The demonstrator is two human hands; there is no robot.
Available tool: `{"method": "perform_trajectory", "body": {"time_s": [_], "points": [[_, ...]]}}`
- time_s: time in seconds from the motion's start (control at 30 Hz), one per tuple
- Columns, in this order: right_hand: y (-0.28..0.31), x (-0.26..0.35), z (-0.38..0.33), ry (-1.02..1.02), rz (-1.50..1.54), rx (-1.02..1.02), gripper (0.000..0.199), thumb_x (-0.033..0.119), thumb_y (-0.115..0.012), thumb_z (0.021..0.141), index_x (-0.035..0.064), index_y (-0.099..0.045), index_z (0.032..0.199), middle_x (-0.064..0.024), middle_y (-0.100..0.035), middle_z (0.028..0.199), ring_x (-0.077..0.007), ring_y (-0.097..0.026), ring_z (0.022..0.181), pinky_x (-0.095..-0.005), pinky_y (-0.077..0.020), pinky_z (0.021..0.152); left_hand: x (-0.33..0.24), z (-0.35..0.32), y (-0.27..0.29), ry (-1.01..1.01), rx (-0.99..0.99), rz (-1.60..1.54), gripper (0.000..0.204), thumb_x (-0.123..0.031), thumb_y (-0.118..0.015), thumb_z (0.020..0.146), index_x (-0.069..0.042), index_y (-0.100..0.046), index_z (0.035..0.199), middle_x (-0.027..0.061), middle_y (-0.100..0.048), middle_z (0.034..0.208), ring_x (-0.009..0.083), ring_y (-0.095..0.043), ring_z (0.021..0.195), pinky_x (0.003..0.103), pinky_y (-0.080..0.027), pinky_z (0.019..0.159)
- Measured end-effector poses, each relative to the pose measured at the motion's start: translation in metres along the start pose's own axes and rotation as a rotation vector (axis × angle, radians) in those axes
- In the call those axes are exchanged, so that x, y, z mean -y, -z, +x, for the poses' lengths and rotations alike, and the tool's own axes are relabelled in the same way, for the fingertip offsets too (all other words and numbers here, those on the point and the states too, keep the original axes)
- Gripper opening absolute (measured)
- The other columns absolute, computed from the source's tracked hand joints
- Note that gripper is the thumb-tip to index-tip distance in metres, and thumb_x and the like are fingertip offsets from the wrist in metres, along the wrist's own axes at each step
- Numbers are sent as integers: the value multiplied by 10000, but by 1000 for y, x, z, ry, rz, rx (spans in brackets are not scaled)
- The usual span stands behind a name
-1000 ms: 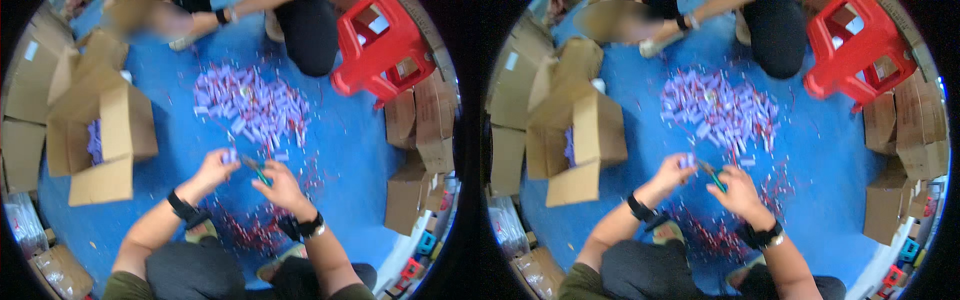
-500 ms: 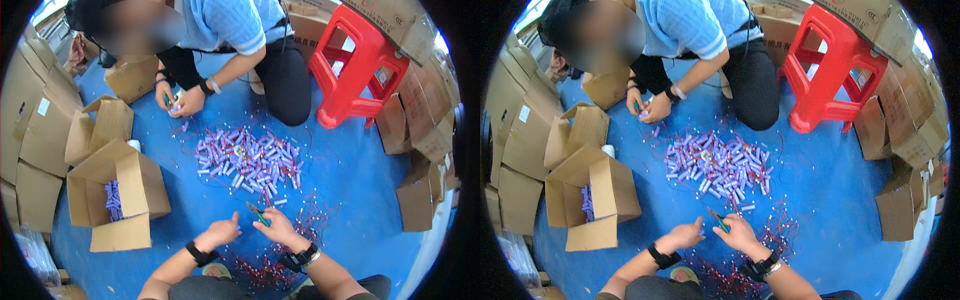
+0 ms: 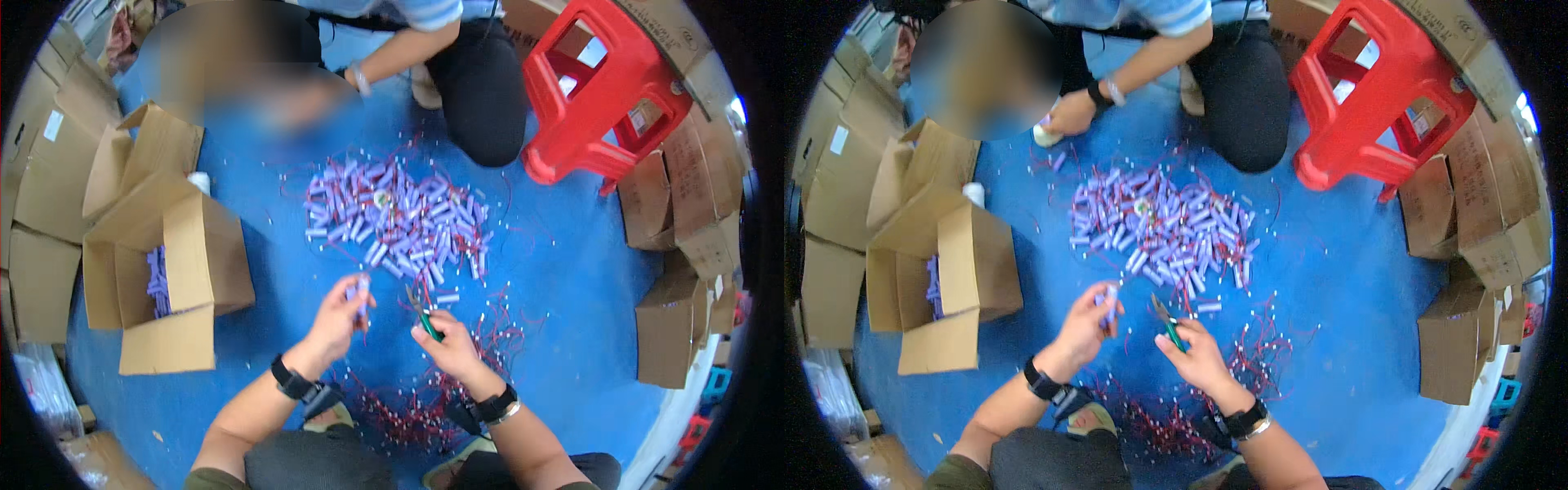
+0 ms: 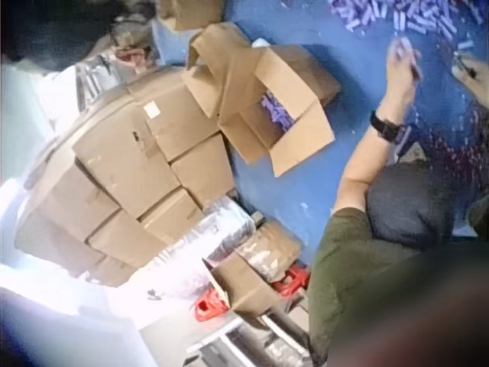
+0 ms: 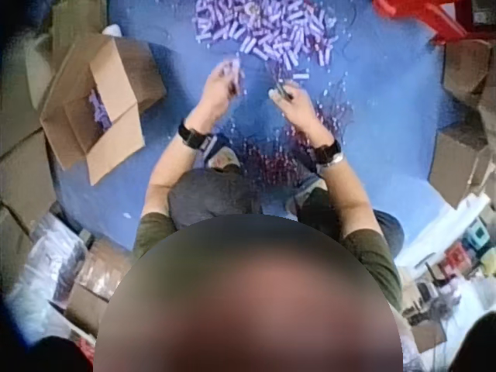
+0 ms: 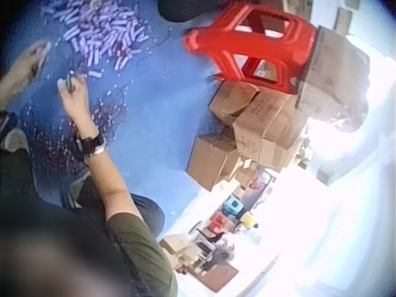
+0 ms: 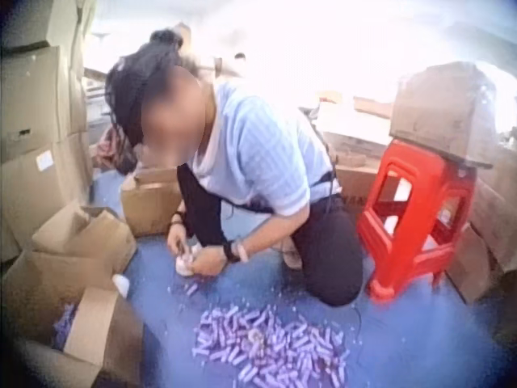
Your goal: Trimming wires on small battery cells using wire cutters while working on a workshop floor.
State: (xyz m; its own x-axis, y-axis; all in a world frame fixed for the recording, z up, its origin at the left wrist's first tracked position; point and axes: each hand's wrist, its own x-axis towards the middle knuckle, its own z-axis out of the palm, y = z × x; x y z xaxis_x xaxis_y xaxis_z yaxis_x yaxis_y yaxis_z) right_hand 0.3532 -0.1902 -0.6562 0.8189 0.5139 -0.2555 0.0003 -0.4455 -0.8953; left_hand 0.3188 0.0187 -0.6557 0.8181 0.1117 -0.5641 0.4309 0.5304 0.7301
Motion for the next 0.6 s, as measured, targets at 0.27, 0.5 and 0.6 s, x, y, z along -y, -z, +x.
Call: {"method": "perform_trajectory", "body": {"time_s": [0.27,0.5,0.6], "points": [[-5,24,-1,241,-397,9,301,331,-671,748,33,-634,777,-166,-527,1089,-343,-503,1000,-427,-400,855,-16,1,-2,63,-92,-173,220,-201,-513,896,-83,-475,1077,85,-598,888,137,-609,666,230,-451,464],[-12,27,-3,276,-437,-20,290,331,-675,740,46,-634,767,-152,-528,1090,-339,-499,1004,-420,-398,861,-6,5,6,18,-4,-101,187,-265,-530,894,-80,-503,885,82,-613,839,76,-489,522,198,-337,413],[-17,25,-9,221,-378,-40,301,336,-666,751,38,-630,772,-169,-532,1087,-350,-511,986,-425,-402,859,-9,-2,1,12,-50,-123,216,-283,-532,894,-72,-510,858,82,-614,824,69,-407,470,201,-285,406]]}}
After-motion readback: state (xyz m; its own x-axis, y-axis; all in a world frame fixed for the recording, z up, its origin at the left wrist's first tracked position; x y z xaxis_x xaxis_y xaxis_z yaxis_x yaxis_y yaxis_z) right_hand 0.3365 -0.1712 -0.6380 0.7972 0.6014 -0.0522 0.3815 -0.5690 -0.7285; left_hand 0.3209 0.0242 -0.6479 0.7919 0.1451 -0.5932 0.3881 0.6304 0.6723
